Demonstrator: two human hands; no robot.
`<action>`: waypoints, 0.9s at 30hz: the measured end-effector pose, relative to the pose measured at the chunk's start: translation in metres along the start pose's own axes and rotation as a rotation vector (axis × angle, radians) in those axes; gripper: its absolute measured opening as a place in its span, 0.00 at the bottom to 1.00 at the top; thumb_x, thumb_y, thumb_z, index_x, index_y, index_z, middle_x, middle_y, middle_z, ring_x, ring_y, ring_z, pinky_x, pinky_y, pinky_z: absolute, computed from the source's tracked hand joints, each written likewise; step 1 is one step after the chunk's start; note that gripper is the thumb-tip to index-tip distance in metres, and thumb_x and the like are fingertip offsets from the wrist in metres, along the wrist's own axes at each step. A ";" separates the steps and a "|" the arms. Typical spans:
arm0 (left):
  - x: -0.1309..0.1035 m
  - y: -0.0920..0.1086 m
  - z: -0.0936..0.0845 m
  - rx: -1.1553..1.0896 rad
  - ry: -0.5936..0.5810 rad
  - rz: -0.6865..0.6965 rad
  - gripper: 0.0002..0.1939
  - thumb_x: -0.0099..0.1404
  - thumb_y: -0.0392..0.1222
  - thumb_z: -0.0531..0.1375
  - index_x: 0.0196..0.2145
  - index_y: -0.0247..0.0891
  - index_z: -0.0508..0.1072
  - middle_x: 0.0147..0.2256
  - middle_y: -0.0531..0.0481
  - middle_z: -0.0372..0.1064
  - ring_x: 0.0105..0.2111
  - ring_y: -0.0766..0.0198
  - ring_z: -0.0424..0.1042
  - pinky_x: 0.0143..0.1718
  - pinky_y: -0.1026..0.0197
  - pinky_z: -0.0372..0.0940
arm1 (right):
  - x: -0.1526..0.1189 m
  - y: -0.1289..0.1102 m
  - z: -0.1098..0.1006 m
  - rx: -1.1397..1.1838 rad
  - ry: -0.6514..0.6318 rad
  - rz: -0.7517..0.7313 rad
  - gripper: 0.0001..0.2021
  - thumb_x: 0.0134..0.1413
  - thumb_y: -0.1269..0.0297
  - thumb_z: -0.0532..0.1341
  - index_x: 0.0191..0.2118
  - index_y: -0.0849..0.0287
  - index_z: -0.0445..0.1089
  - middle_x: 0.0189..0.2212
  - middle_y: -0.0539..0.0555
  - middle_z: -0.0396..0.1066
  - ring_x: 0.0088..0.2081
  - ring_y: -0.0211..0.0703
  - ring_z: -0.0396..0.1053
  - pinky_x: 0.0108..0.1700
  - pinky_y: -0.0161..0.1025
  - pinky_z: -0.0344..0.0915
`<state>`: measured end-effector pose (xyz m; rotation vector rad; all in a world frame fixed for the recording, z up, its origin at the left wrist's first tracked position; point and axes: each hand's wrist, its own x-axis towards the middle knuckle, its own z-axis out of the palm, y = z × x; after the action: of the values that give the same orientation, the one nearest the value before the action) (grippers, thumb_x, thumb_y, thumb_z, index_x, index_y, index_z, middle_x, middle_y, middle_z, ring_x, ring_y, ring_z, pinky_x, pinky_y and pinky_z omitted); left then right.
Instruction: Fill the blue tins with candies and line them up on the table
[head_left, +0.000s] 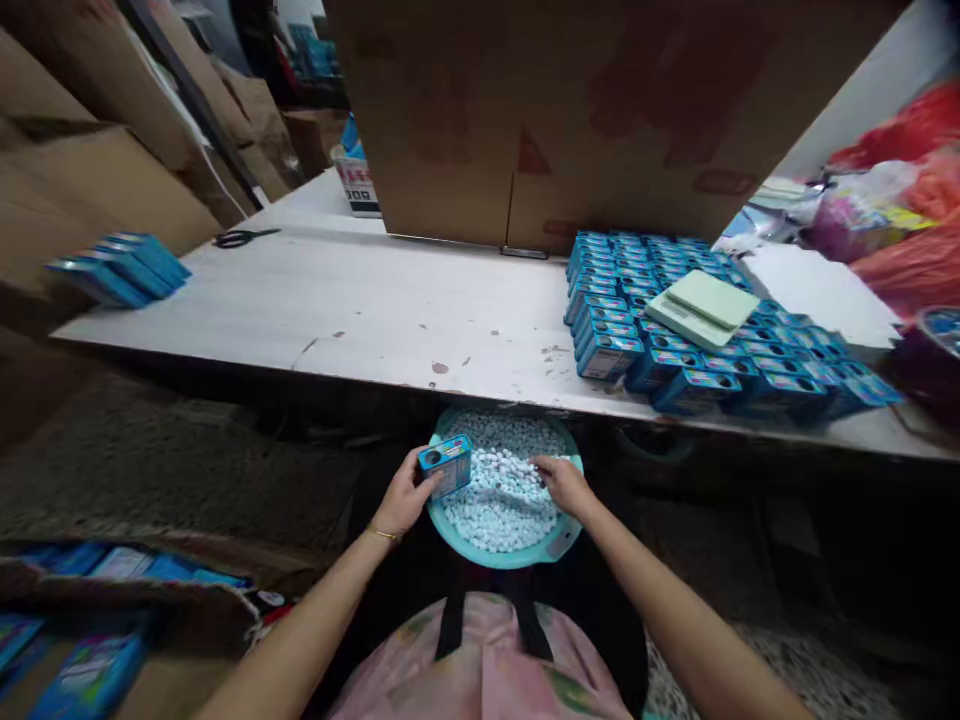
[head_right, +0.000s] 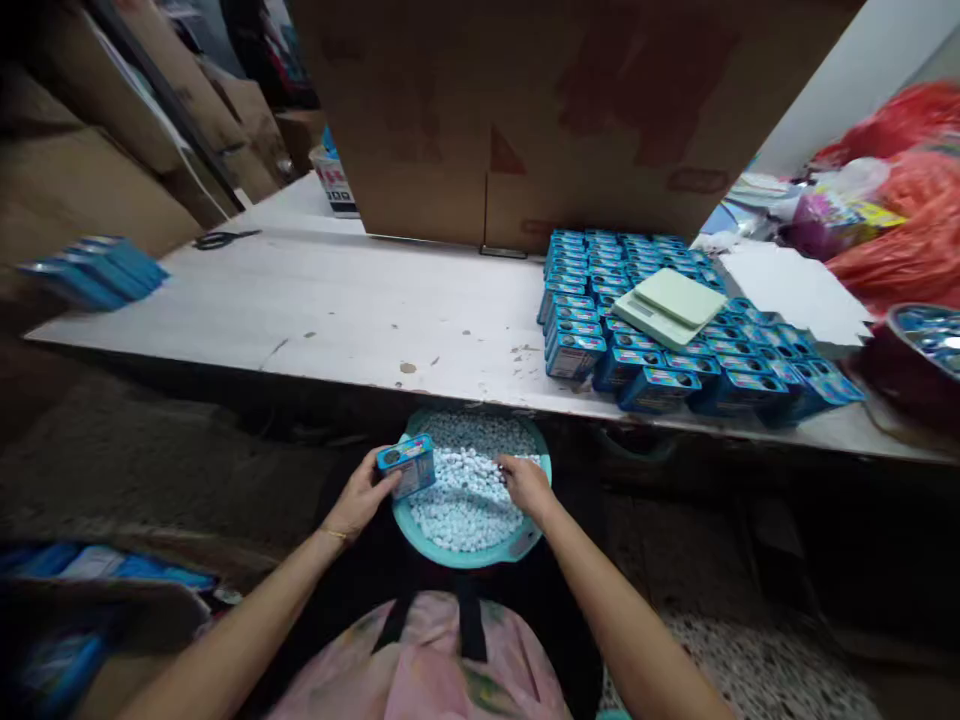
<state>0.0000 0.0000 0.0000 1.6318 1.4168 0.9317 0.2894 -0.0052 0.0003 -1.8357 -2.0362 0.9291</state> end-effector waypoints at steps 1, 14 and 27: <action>0.000 0.002 0.003 -0.004 -0.012 0.014 0.20 0.57 0.45 0.54 0.47 0.37 0.59 0.41 0.49 0.65 0.42 0.62 0.65 0.47 0.58 0.59 | -0.002 -0.002 -0.010 0.000 0.014 -0.030 0.15 0.50 0.69 0.51 0.40 0.54 0.70 0.36 0.52 0.73 0.38 0.39 0.68 0.37 0.30 0.57; 0.004 0.012 0.043 0.174 -0.128 0.184 0.21 0.56 0.38 0.54 0.48 0.37 0.60 0.47 0.44 0.62 0.48 0.58 0.62 0.51 0.54 0.56 | -0.015 -0.101 -0.087 -0.629 -0.179 -0.109 0.14 0.48 0.74 0.49 0.35 0.54 0.70 0.32 0.55 0.72 0.35 0.43 0.68 0.33 0.34 0.56; 0.005 0.000 0.029 -0.161 -0.028 -0.040 0.23 0.53 0.44 0.58 0.47 0.38 0.62 0.44 0.47 0.66 0.45 0.57 0.65 0.51 0.52 0.57 | -0.027 -0.057 -0.084 -0.720 -0.168 -0.018 0.16 0.50 0.77 0.47 0.39 0.54 0.65 0.37 0.55 0.70 0.37 0.42 0.68 0.37 0.36 0.58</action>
<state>0.0262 0.0023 -0.0125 1.4870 1.3155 0.9700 0.2967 -0.0074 0.1052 -2.0996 -2.7337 0.3572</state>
